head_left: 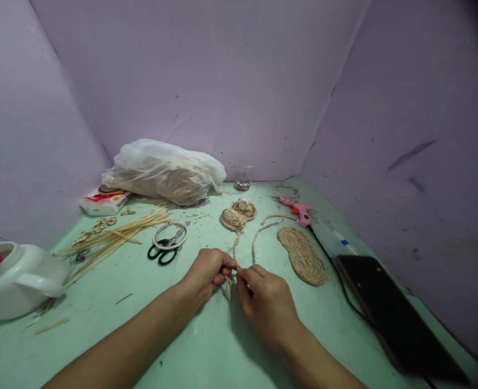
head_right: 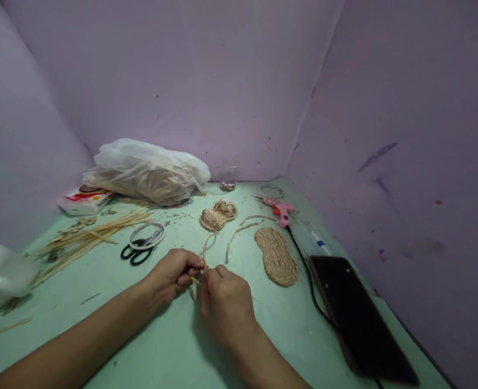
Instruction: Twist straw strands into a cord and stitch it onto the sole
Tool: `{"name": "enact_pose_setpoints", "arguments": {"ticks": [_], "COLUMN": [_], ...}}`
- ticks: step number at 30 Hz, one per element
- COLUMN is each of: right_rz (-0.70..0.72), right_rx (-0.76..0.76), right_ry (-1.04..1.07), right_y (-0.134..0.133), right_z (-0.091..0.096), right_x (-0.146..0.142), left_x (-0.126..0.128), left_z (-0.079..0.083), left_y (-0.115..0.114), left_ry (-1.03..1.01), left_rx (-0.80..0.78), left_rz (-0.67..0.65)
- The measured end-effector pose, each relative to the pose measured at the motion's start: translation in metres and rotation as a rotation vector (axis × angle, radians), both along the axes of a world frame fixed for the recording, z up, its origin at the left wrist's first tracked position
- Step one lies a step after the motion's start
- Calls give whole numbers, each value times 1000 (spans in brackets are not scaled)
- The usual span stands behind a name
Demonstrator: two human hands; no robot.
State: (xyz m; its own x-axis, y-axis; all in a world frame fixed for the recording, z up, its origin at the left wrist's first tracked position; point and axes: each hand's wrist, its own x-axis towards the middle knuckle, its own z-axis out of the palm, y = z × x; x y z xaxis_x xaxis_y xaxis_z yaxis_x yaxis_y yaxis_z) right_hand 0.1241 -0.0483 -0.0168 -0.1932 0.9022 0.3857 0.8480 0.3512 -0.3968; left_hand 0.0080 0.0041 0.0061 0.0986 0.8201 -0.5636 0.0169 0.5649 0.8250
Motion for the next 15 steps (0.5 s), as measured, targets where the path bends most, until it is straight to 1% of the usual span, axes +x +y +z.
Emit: {"name": "enact_pose_setpoints", "arguments": {"ticks": [3, 10, 13, 15], "right_rz": [37, 163, 224, 202], "right_rx": [5, -53, -84, -82], "right_ry": [39, 251, 310, 365], "right_y": [0, 1, -1, -1], "right_z": [-2, -5, -1, 6], "right_x": [-2, -7, -4, -1], "left_x": [-1, 2, 3, 3], "left_z": [0, -4, -3, -2], "left_y": [1, -1, -3, -3], "left_ry": [-29, -43, -37, -28], "left_rx": [-17, 25, 64, 78], "left_rz": [0, -5, -20, -19]}}
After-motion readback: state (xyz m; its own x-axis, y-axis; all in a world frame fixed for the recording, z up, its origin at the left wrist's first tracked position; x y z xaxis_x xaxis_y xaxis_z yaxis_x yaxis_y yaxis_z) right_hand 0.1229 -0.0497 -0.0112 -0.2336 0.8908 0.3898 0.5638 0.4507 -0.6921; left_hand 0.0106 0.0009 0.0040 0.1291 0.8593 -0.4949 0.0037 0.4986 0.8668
